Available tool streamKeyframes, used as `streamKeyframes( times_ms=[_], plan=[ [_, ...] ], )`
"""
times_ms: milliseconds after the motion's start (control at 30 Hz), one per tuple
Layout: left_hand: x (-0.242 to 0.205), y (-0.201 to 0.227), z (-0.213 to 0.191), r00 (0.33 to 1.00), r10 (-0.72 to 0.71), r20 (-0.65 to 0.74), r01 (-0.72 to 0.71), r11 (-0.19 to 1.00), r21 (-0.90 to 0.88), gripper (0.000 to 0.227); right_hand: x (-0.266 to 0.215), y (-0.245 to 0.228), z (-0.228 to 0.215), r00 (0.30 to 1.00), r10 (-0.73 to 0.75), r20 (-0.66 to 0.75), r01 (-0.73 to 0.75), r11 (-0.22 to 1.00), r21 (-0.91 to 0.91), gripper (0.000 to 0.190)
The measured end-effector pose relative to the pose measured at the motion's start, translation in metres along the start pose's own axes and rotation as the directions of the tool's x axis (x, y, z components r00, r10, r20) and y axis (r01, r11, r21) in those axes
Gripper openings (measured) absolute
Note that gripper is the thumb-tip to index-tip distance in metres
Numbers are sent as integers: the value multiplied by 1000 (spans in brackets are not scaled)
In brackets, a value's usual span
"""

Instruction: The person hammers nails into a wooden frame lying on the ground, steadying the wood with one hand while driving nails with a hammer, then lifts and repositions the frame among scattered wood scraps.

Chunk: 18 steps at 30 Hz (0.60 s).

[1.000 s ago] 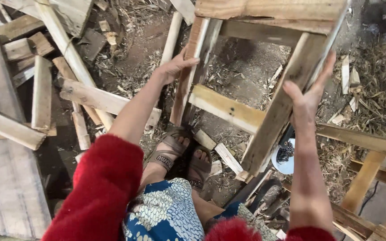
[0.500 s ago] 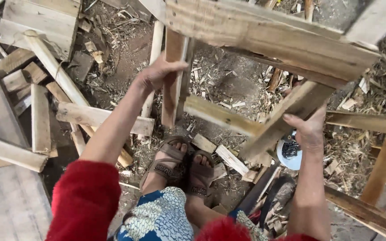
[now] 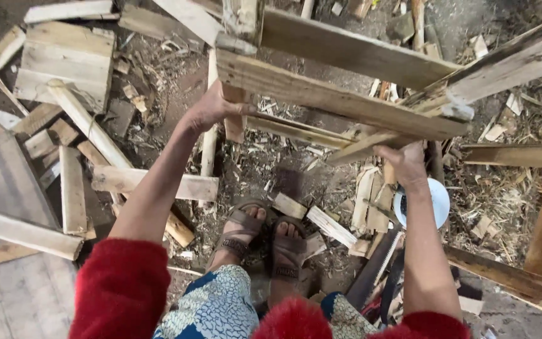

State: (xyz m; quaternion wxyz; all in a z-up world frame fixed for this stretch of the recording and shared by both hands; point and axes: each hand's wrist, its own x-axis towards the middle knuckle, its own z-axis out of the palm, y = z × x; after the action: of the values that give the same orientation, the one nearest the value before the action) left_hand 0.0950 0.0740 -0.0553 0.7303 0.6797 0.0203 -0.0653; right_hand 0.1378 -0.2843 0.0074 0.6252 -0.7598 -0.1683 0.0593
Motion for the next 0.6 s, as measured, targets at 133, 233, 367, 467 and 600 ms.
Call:
streamKeyframes(
  times_ms=[133,233,367,467,600],
  plan=[
    [-6,-8,0,999,30,-30,-31,999,-26,70,-10,47,-20,998,49,-25,-52,991,-122,54],
    [-9,-11,1,998,45,-32,-45,999,-4,74,-15,66,-26,997,43,-67,-55,983,-177,61],
    [-18,45,15,987,144,-72,-137,986,99,79,-14,55,-22,984,17,-179,-48,985,-168,68],
    [-13,20,9,983,150,-104,-138,984,113,78,-9,49,-14,974,-11,-224,-22,989,-144,74],
    [-3,5,19,975,175,-137,-171,984,41,72,-7,41,-3,968,-33,-249,2,992,-124,79]
  ],
)
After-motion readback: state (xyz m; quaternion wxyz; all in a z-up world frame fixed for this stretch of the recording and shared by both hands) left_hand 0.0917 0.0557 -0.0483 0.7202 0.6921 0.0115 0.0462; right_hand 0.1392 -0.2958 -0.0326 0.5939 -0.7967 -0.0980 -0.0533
